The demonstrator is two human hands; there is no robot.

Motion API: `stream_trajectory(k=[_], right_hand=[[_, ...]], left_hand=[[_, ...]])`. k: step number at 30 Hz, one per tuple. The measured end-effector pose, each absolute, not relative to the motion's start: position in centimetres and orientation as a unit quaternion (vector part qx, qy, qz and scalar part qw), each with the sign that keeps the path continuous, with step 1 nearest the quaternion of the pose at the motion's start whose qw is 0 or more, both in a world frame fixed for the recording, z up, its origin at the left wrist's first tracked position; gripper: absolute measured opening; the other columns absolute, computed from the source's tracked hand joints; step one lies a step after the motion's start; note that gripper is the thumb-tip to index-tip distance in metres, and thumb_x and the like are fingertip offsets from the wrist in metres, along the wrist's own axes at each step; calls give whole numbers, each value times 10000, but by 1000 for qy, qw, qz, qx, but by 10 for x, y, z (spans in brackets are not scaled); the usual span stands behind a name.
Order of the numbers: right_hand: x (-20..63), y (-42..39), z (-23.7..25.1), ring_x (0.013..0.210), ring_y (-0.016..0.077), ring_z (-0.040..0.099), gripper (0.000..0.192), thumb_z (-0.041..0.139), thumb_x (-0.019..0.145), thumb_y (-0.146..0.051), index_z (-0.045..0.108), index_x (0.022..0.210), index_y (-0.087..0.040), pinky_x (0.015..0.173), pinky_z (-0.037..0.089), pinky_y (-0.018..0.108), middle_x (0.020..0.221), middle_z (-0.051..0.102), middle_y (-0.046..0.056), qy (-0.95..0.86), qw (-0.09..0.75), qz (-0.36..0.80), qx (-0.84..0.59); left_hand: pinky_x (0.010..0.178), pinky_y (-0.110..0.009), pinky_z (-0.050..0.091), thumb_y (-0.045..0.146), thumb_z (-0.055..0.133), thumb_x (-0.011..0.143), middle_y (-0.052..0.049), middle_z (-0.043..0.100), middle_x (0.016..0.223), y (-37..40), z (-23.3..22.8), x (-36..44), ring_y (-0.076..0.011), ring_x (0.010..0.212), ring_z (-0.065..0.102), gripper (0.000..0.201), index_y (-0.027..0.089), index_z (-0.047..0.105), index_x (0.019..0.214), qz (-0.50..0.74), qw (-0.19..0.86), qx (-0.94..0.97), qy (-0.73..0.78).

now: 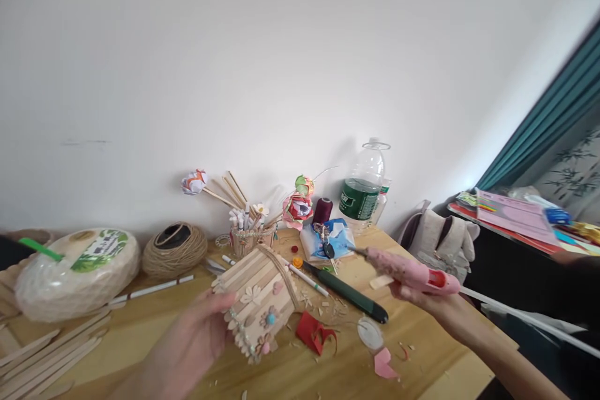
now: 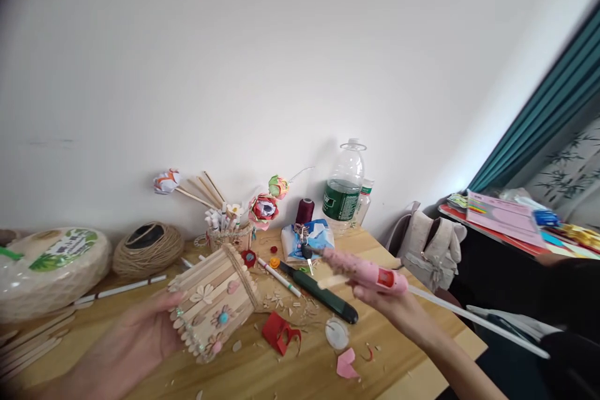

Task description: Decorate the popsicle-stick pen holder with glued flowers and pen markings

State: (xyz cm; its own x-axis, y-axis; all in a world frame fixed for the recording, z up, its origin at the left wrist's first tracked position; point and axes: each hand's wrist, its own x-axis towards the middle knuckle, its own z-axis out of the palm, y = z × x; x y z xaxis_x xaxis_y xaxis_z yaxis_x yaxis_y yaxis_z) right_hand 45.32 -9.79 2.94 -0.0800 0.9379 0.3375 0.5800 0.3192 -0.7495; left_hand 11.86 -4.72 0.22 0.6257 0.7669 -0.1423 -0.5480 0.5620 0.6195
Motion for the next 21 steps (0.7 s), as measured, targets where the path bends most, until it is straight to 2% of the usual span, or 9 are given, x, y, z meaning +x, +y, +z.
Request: stream_trajectory(k=[3, 5, 9, 14, 15, 18, 21], right_hand=[[441, -102, 28, 752, 256, 664, 313, 581, 795, -478, 671, 968, -233, 615, 563, 378, 834, 686, 68, -712, 386, 253, -529], [435, -103, 25, 633, 247, 644, 305, 585, 773, -494, 682, 901, -236, 522, 550, 361, 713, 657, 51, -704, 383, 262, -537], [423, -106, 22, 545, 215, 583, 257, 625, 731, -473, 682, 824, -241, 458, 514, 323, 653, 598, 41, -694, 404, 248, -542], [410, -110, 28, 427, 113, 474, 382, 536, 793, -513, 656, 990, -208, 320, 363, 227, 701, 522, 30, -696, 387, 332, -505], [408, -110, 28, 427, 104, 459, 385, 519, 803, -517, 656, 951, -189, 318, 338, 220, 702, 508, 29, -705, 382, 338, -494], [408, -109, 26, 466, 114, 432, 380, 534, 792, -523, 590, 665, -170, 380, 350, 233, 596, 432, 0, -730, 392, 283, -483], [410, -108, 20, 484, 133, 428, 392, 521, 790, -546, 573, 649, -184, 421, 379, 263, 569, 412, -7, -730, 401, 246, -496]], left_hand=[[760, -376, 527, 138, 552, 810, -96, 695, 1005, -50, 4, 132, -257, 907, 631, 453, 191, 512, 1258, 385, 855, 273, 213], [751, -359, 534, 103, 527, 814, -91, 696, 1001, -51, 5, 141, -234, 863, 643, 477, 180, 479, 1282, 396, 846, 270, 232], [715, -251, 542, 65, 480, 833, -71, 703, 977, -50, 5, 156, -160, 792, 655, 448, 162, 476, 1271, 411, 837, 244, 266], [647, -201, 550, 45, 468, 841, -71, 719, 870, -53, 7, 170, -129, 699, 665, 376, 111, 518, 1207, 422, 836, 217, 276], [642, -198, 551, 45, 468, 841, -76, 718, 874, -54, 8, 172, -128, 696, 667, 368, 103, 518, 1201, 424, 835, 215, 276], [625, -196, 555, 43, 456, 847, -90, 711, 917, -55, 11, 178, -129, 706, 670, 360, 93, 505, 1200, 423, 838, 205, 276], [609, -206, 560, 37, 439, 855, -103, 707, 914, -55, 13, 182, -134, 703, 670, 340, 77, 501, 1187, 428, 836, 193, 283]])
